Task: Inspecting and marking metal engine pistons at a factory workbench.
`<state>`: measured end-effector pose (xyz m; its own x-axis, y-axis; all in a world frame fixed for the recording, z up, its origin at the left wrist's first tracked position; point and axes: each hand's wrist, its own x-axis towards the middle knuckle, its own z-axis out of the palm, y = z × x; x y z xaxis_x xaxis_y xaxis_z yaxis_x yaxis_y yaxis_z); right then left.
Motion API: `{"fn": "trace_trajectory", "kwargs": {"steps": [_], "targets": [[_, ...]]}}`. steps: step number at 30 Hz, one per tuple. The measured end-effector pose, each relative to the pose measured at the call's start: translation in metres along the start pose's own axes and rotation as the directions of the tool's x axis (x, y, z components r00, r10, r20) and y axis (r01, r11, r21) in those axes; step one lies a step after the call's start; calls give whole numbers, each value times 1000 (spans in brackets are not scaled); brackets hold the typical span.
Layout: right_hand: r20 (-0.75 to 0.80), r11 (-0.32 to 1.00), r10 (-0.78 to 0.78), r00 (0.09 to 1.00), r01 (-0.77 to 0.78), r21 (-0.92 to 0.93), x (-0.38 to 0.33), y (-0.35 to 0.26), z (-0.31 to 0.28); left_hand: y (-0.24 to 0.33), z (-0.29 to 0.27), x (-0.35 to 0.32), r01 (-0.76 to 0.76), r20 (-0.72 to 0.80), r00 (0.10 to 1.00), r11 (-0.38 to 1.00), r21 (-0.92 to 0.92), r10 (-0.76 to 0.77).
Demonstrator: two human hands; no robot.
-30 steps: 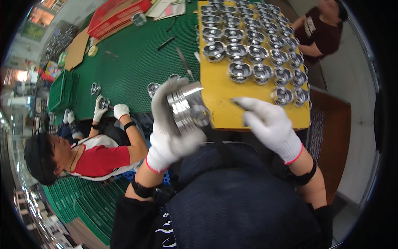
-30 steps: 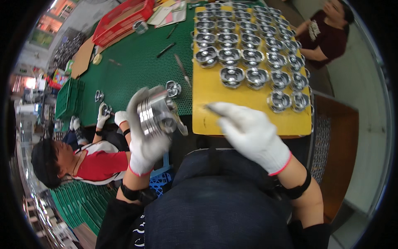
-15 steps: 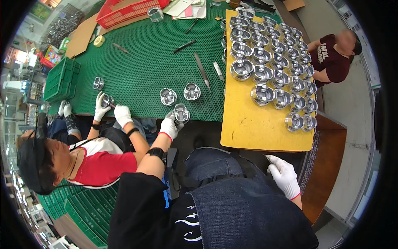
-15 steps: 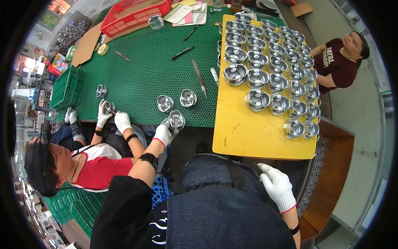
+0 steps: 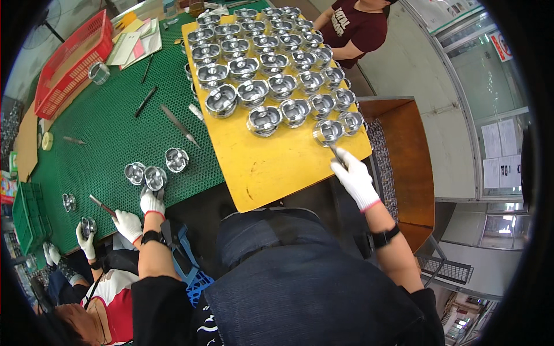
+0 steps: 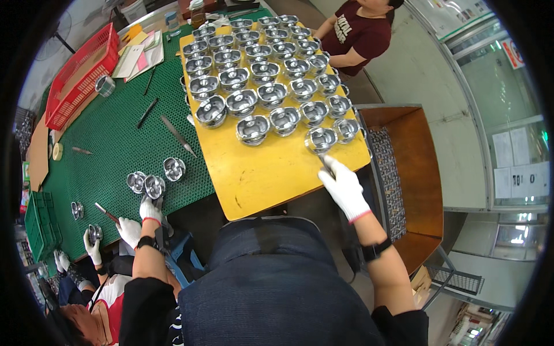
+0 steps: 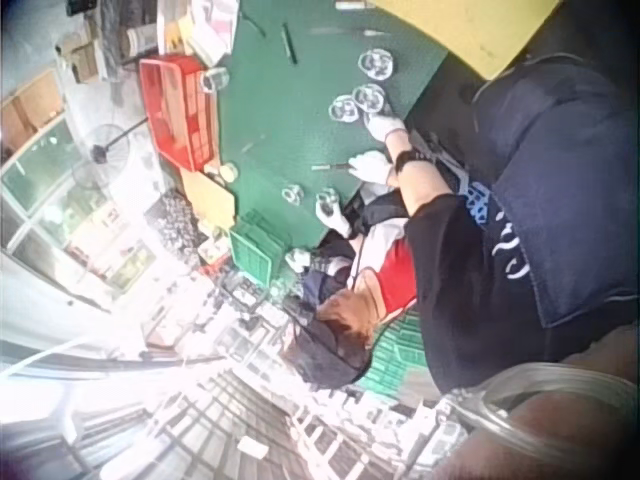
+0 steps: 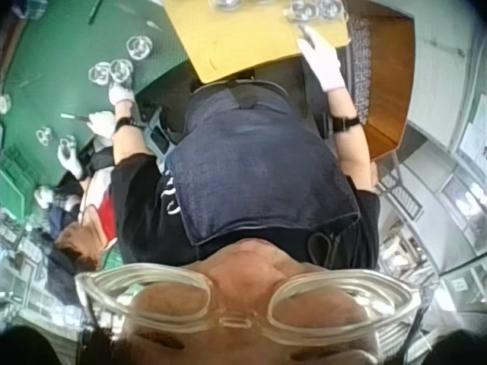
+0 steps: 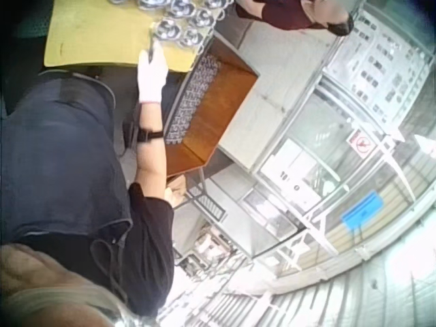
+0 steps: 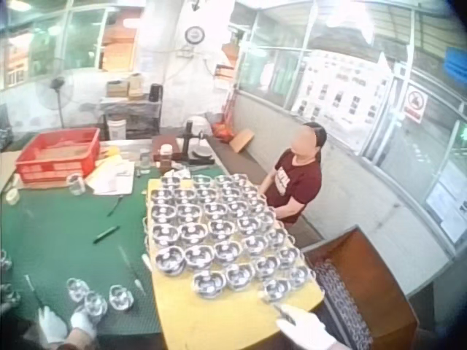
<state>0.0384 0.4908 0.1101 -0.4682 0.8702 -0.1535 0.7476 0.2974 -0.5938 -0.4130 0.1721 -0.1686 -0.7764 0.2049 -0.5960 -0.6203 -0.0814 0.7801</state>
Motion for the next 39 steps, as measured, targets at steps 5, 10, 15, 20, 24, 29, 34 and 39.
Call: {"fn": "trace_trajectory", "kwargs": {"steps": [5,10,15,20,24,29,34,39], "targets": [[96,986,153,984,-159,54,53,35,25,19,35,-98,50,-133,991,970,237,-19],[149,999,31,988,-26,-39,59,11,15,53,77,-216,-205,233,959,963,174,162],[640,893,-98,762,-217,395,18,-83,-31,101,180,-324,-359,715,667,931,65,207],[527,646,-700,482,113,755,-7,-113,-42,105,221,-375,-142,804,561,980,-142,197],[278,647,-749,602,572,504,6,-95,-70,109,216,-395,-252,796,566,964,-83,216],[482,360,-771,418,909,-212,-4,-121,-114,121,219,-416,-519,805,551,845,124,221],[378,103,-898,224,943,-316,-15,-137,-105,122,215,-407,-786,909,288,616,44,303],[426,244,-831,359,922,-301,-35,-140,-107,126,210,-413,-787,899,250,616,-27,359]]}}
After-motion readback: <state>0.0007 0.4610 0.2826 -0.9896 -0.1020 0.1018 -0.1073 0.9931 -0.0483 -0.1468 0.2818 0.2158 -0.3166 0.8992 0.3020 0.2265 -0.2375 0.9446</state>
